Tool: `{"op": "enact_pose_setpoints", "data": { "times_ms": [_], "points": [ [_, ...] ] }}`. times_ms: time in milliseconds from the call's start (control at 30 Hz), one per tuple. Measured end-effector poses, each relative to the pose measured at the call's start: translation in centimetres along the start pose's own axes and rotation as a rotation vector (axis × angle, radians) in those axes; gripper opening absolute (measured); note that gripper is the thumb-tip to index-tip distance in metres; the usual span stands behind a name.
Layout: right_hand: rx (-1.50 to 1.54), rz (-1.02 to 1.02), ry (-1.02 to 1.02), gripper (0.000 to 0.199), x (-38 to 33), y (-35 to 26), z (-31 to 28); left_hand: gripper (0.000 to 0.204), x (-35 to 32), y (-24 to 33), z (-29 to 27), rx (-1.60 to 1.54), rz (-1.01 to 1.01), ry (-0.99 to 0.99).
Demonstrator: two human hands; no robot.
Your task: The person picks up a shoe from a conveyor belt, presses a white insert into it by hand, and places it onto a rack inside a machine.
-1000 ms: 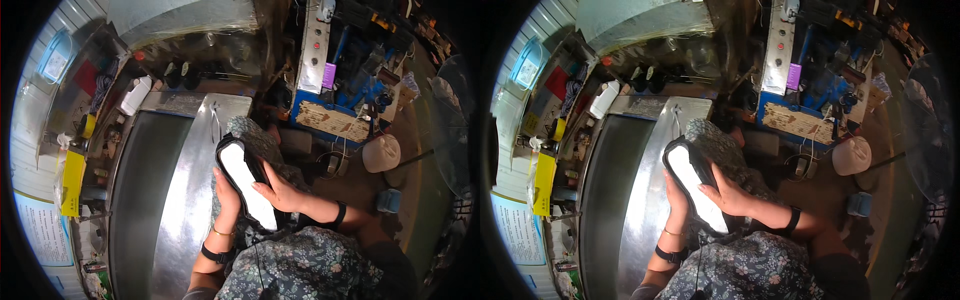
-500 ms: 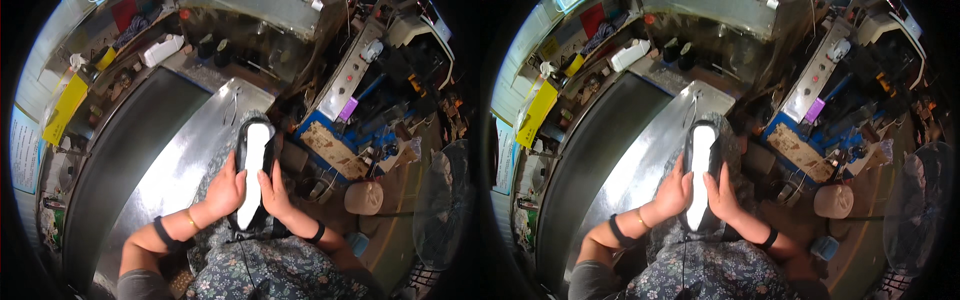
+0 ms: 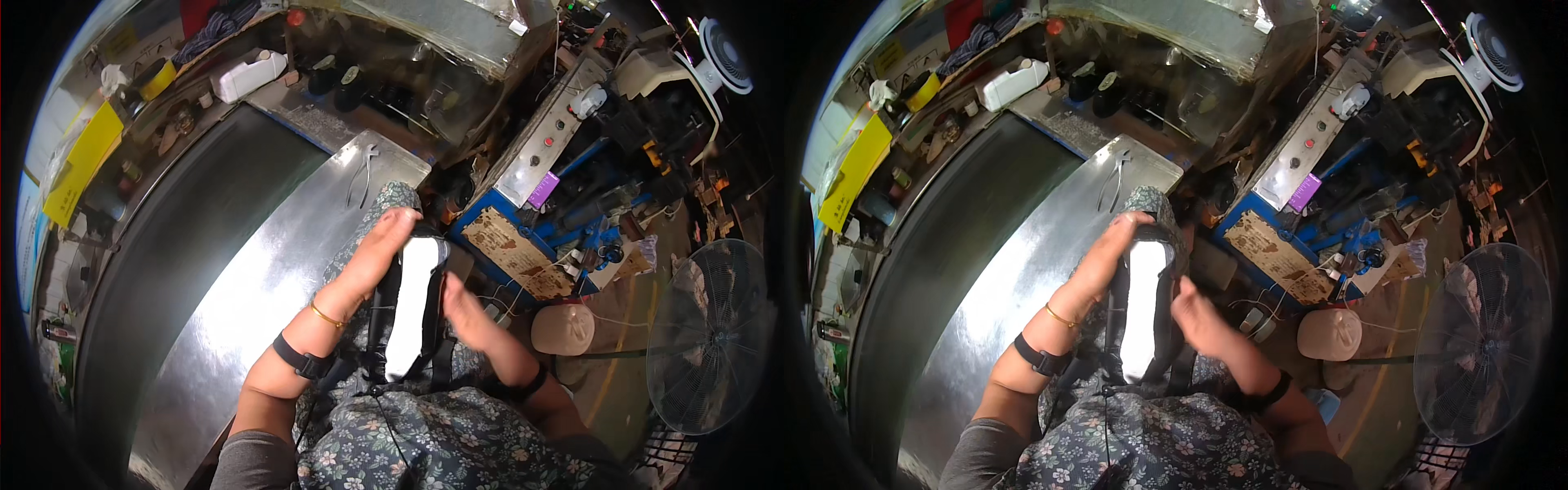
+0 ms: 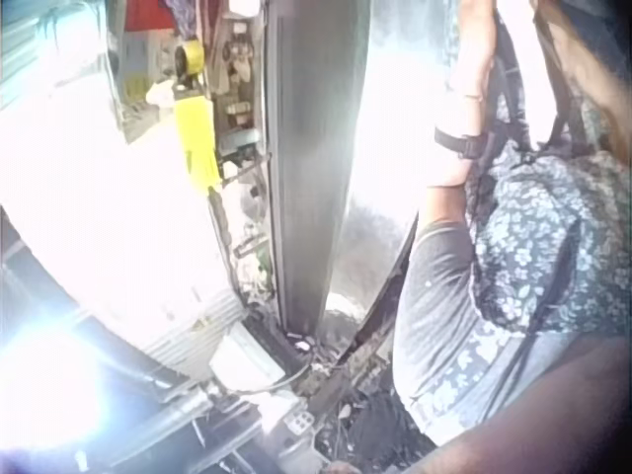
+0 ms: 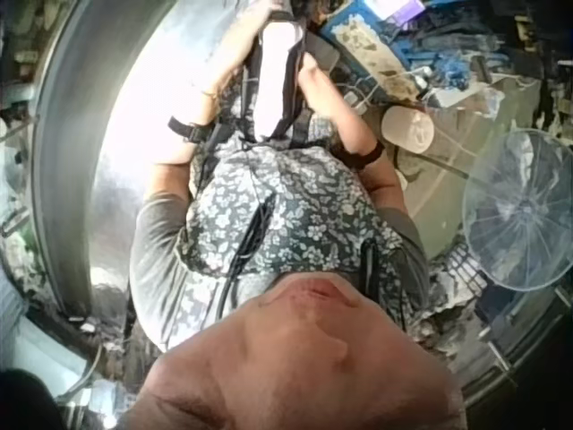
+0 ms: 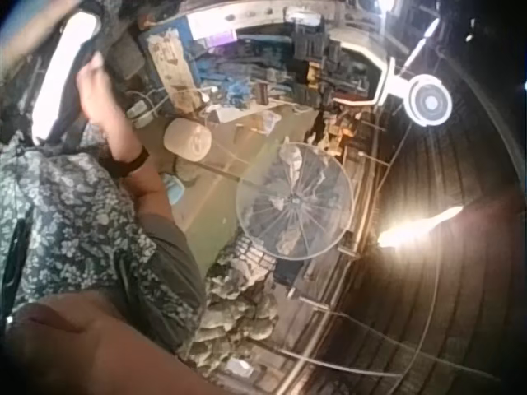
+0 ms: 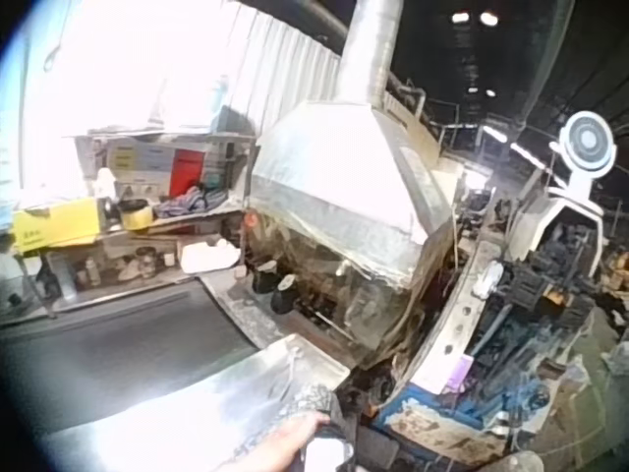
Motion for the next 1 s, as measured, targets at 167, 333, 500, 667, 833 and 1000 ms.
{"op": "enact_pose_setpoints", "data": {
  "times_ms": [167,333,500,667,833,1000],
  "points": [
    [0.480,-0.118,0.161,0.048,6.7,-3.9,-2.9,0.038,-0.4,-1.1,1.7,0.307,0.185,0.076],
    [0.030,-0.372,0.149,0.020,7.4,-6.7,-2.2,0.051,-0.3,-3.6,0.6,-0.027,-0.026,-0.083],
    [0.333,-0.133,0.117,0.031,8.6,-5.7,-2.6,0.046,-0.1,-1.3,0.1,0.104,0.121,-0.067],
    [0.071,-0.241,0.165,0.042,7.1,-6.8,-2.9,0.037,1.1,-1.5,0.5,0.180,0.181,0.003],
    [0.149,-0.344,0.163,0.046,6.9,-5.9,-2.9,0.035,1.7,-1.0,0.8,0.247,0.120,-0.047],
    [0.116,-0.393,0.068,0.070,4.8,-6.0,-1.9,0.037,-0.5,-0.7,1.2,0.165,0.086,0.031]
  ]
}}
Point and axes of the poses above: each hand's wrist, its own x-axis towards the middle knuckle, its own z-axis out of the palm, y = z × x, the point moved 7 cm from there along x, towards the middle knuckle, and after that the axes turned 8 degrees about -z, right-handed, at the moved point
